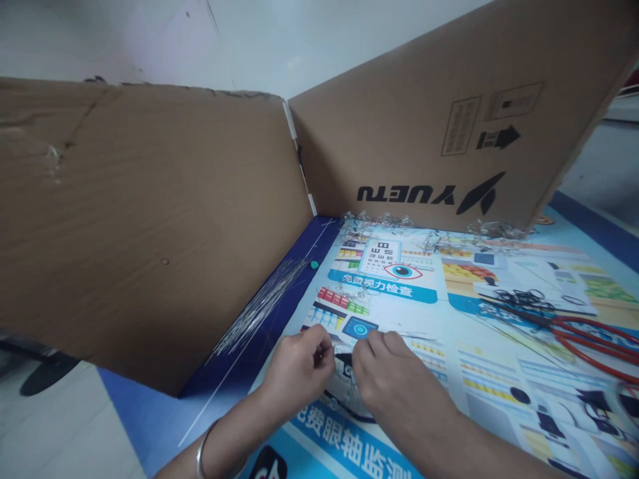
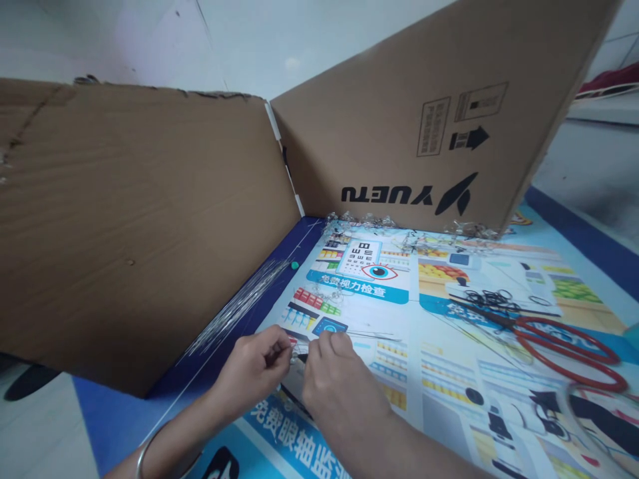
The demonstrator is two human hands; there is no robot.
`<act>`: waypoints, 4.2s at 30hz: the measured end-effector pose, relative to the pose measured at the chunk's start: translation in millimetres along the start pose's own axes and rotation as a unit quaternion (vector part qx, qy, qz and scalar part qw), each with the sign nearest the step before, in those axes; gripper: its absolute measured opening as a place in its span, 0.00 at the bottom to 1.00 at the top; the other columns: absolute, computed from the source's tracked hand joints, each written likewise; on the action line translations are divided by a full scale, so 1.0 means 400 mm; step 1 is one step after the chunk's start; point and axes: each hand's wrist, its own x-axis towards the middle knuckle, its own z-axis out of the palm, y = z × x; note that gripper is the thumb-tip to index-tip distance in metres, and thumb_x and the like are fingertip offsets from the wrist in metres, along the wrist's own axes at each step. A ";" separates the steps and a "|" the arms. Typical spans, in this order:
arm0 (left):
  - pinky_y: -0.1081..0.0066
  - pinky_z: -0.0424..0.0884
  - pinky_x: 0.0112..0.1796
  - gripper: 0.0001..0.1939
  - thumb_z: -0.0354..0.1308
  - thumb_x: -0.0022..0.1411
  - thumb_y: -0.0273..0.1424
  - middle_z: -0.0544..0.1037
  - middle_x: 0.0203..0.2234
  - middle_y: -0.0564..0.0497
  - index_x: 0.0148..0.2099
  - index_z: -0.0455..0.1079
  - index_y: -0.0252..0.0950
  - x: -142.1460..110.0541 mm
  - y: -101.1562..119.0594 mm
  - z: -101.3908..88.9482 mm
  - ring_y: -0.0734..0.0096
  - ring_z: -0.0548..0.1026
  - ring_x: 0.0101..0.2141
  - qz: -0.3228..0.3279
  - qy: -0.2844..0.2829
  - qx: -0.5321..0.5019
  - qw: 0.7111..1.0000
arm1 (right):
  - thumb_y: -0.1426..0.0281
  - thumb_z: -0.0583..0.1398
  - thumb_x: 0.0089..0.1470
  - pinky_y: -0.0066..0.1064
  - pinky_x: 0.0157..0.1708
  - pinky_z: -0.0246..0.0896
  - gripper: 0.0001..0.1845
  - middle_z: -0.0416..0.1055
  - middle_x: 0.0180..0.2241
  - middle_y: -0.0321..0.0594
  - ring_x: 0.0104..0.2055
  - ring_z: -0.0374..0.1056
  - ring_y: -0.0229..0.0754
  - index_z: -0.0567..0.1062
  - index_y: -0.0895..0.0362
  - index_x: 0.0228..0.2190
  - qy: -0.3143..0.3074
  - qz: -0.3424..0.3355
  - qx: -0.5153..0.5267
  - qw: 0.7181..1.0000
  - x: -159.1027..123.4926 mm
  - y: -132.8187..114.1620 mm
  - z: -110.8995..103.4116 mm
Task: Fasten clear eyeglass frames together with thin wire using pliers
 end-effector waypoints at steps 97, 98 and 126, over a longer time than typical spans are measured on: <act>0.77 0.59 0.22 0.06 0.47 0.53 0.22 0.69 0.17 0.56 0.27 0.62 0.36 -0.021 0.011 0.002 0.77 0.66 0.17 0.120 0.042 0.114 0.985 | 0.71 0.60 0.50 0.38 0.30 0.46 0.06 0.65 0.22 0.40 0.28 0.57 0.44 0.73 0.58 0.23 -0.023 0.009 0.033 0.999 -0.010 0.010 -0.012; 0.77 0.59 0.22 0.06 0.47 0.54 0.22 0.69 0.17 0.56 0.27 0.62 0.36 -0.021 0.011 0.002 0.77 0.66 0.18 0.122 0.043 0.113 0.985 | 0.71 0.60 0.50 0.38 0.30 0.46 0.06 0.65 0.22 0.40 0.28 0.57 0.44 0.73 0.58 0.23 -0.020 0.010 0.033 0.999 -0.010 0.010 -0.010; 0.75 0.59 0.21 0.06 0.49 0.54 0.22 0.69 0.17 0.56 0.28 0.63 0.36 -0.025 0.004 0.006 0.75 0.68 0.17 0.128 0.071 0.137 0.980 | 0.69 0.62 0.43 0.38 0.30 0.46 0.04 0.65 0.22 0.41 0.28 0.56 0.46 0.76 0.57 0.23 0.005 0.024 0.003 1.000 -0.006 0.008 -0.018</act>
